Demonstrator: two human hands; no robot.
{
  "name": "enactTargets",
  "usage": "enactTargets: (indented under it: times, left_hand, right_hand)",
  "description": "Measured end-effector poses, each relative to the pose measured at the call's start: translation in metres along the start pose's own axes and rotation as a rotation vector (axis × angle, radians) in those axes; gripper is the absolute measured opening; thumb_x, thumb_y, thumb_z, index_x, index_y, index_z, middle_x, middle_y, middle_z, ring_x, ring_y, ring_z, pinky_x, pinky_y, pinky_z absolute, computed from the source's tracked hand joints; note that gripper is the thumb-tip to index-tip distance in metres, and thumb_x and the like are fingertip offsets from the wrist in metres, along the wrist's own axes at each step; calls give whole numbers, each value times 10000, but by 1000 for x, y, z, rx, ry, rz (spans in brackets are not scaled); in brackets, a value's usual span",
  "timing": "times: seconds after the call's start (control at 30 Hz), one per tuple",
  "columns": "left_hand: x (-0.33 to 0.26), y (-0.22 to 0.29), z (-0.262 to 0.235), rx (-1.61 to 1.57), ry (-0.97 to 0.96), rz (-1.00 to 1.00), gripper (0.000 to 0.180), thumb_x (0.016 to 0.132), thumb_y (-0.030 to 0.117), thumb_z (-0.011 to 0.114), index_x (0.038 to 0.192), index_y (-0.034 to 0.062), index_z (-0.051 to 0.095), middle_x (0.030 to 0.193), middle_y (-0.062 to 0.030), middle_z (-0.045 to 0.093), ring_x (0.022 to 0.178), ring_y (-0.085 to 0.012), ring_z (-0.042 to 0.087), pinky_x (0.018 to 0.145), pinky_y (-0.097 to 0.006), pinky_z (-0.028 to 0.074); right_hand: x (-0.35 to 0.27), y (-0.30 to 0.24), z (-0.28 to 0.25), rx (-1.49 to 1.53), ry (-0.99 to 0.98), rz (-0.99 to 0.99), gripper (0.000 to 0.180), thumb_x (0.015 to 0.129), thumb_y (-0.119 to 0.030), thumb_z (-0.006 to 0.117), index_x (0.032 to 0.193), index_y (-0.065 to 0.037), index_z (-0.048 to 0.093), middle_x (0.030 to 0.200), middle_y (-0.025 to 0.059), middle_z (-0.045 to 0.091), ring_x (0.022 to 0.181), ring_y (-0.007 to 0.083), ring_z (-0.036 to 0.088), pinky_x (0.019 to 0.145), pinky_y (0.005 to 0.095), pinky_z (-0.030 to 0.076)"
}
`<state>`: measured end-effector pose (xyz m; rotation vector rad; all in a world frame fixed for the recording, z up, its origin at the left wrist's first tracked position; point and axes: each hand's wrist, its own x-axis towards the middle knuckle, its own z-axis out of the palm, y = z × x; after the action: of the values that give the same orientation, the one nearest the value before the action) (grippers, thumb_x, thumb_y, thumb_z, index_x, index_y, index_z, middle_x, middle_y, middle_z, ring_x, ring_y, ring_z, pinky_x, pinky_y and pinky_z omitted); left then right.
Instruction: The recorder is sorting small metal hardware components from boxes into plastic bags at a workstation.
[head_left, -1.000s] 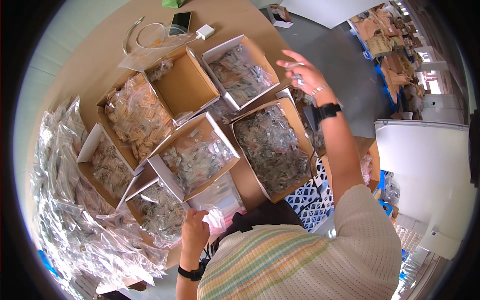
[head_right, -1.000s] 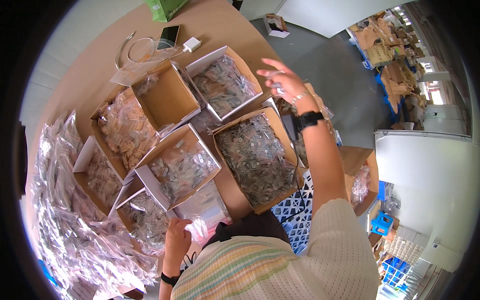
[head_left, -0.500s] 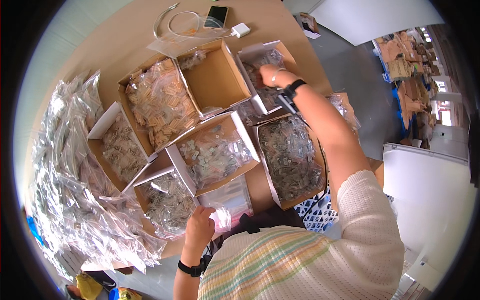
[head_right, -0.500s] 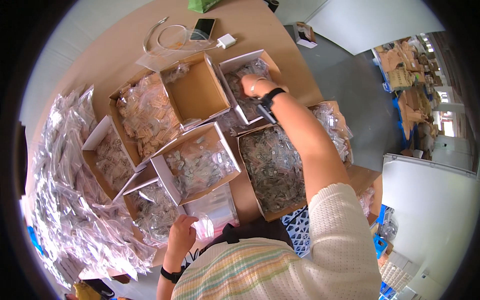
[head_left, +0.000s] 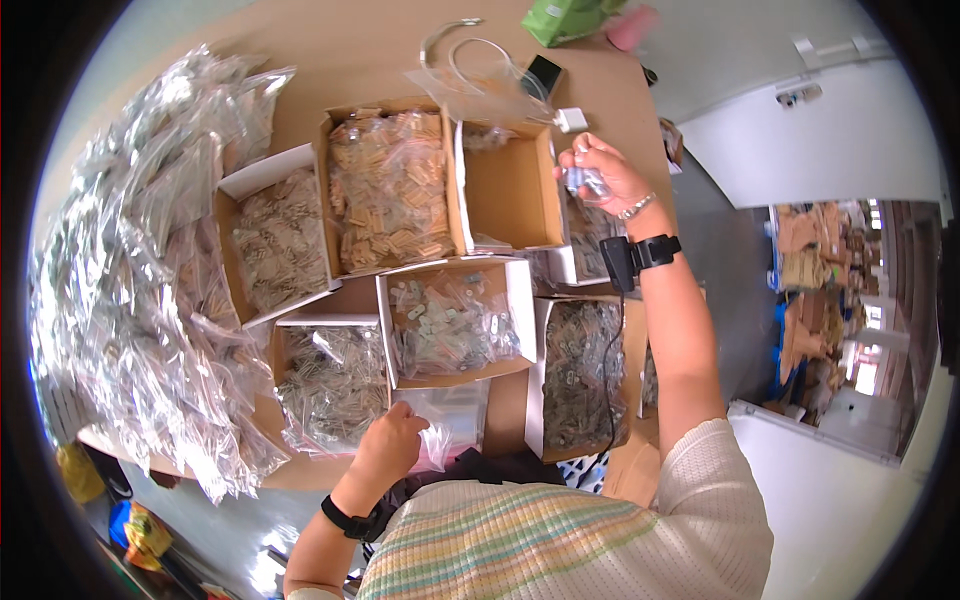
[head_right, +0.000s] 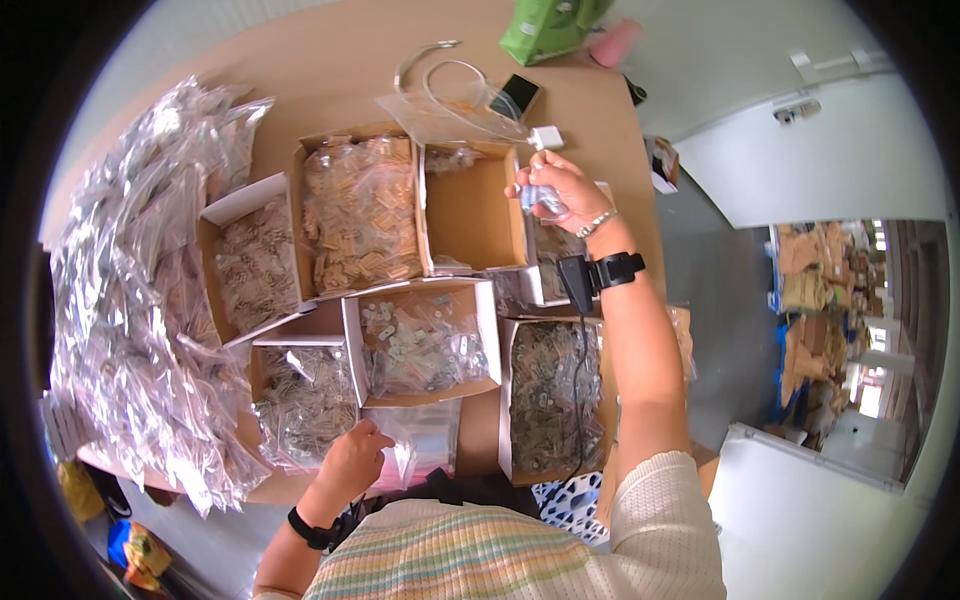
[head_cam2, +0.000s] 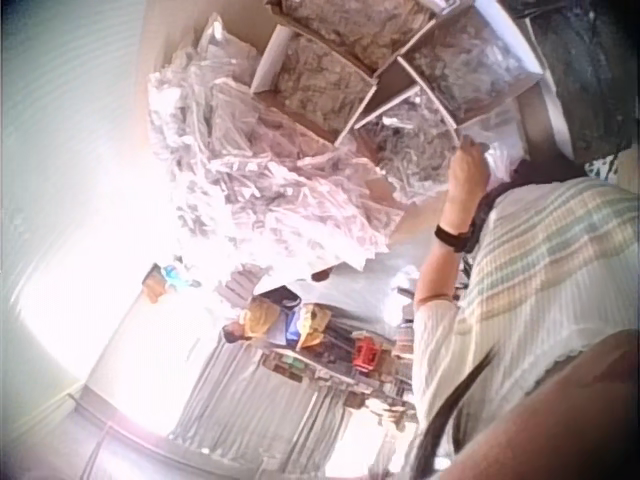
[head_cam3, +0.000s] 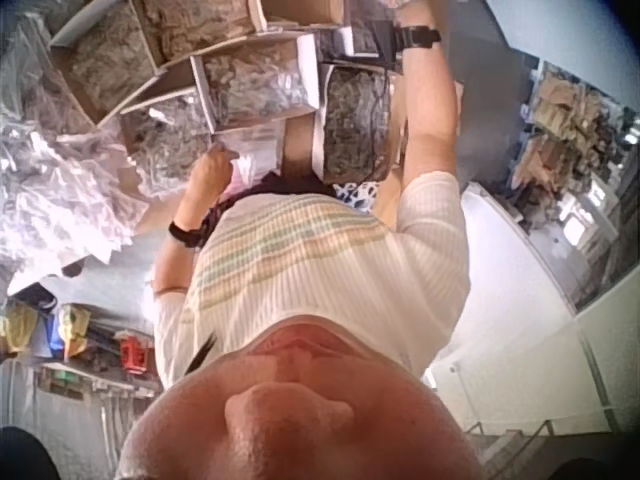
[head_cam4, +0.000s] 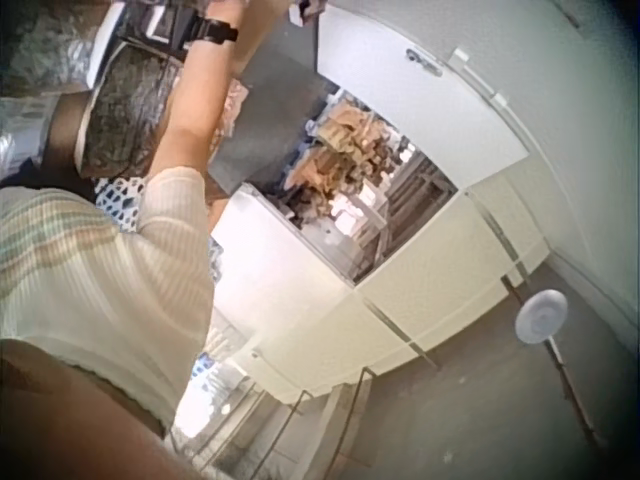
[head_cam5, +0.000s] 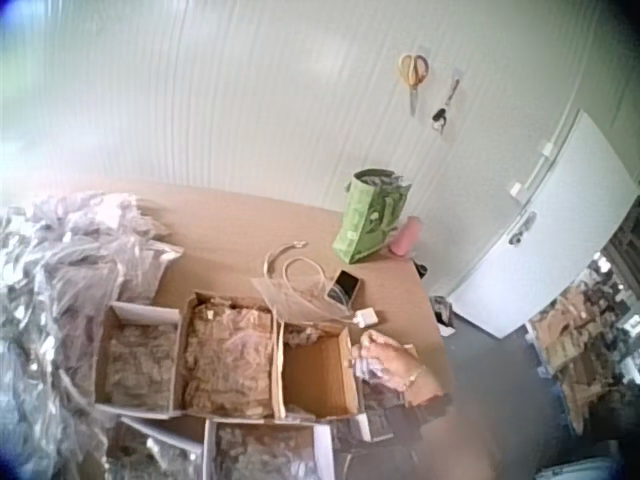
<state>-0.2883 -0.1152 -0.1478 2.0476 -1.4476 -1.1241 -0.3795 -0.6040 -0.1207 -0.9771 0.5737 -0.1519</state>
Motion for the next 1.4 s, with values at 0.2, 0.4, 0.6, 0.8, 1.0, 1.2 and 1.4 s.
enactTargets:
  times: [0.2, 0.4, 0.6, 0.8, 1.0, 1.2, 1.4]
  left_hand:
    - [-8, -14, 11, 67, 64, 0, 99, 773, 31, 595, 808, 75, 676, 875, -104, 599, 736, -302, 654, 659, -382, 565]
    - [-14, -10, 9, 74, 130, -23, 81, 773, 31, 588, 805, 77, 646, 864, -107, 590, 729, -317, 657, 642, -403, 561]
    - [-29, -13, 21, 120, 81, -73, 213, 766, 28, 593, 934, 93, 708, 931, -83, 607, 797, -292, 658, 693, -384, 559]
    - [-29, -2, 16, 41, 261, -5, 139, 801, 35, 576, 889, 33, 684, 1006, -148, 607, 779, -351, 675, 699, -428, 570]
    - [-44, -10, 40, 191, 354, -4, 172, 799, 37, 561, 904, -33, 679, 985, -192, 631, 896, -342, 670, 724, -420, 572]
    - [-54, 6, 49, 217, 353, 122, 160, 758, 41, 605, 872, -66, 641, 933, -244, 634, 966, -338, 642, 727, -399, 585]
    - [-76, 34, 55, 132, 359, 217, 305, 784, 36, 615, 1070, -67, 600, 1139, -237, 586, 1079, -402, 597, 808, -432, 571]
  right_hand:
    - [99, 38, 33, -1285, 317, -33, 325, 897, -244, 706, 1159, -94, 585, 940, 101, 673, 935, 245, 687, 611, 344, 564]
    - [128, 59, 42, -2090, 366, 57, 343, 697, -231, 811, 1003, -97, 731, 1060, 160, 708, 984, 356, 674, 841, 467, 536]
    - [81, 62, 29, -2028, 83, 0, 287, 668, -296, 846, 815, -82, 723, 898, 159, 715, 824, 333, 685, 778, 414, 547]
    - [36, 35, 34, -1233, 145, 164, 251, 788, -255, 794, 817, -106, 595, 700, 1, 647, 587, 125, 604, 498, 289, 468]
    - [-96, 61, 179, -213, -386, -99, 202, 859, -192, 748, 859, -135, 554, 762, -47, 580, 621, 45, 543, 495, 207, 433]
    - [-205, 180, 240, -453, -494, 266, 251, 934, -153, 650, 1172, -79, 686, 936, -15, 654, 658, 47, 576, 557, 213, 483]
    - [-232, 214, 246, -558, -259, 397, 268, 984, -191, 594, 1195, -39, 659, 967, 6, 671, 741, 82, 618, 592, 247, 520]
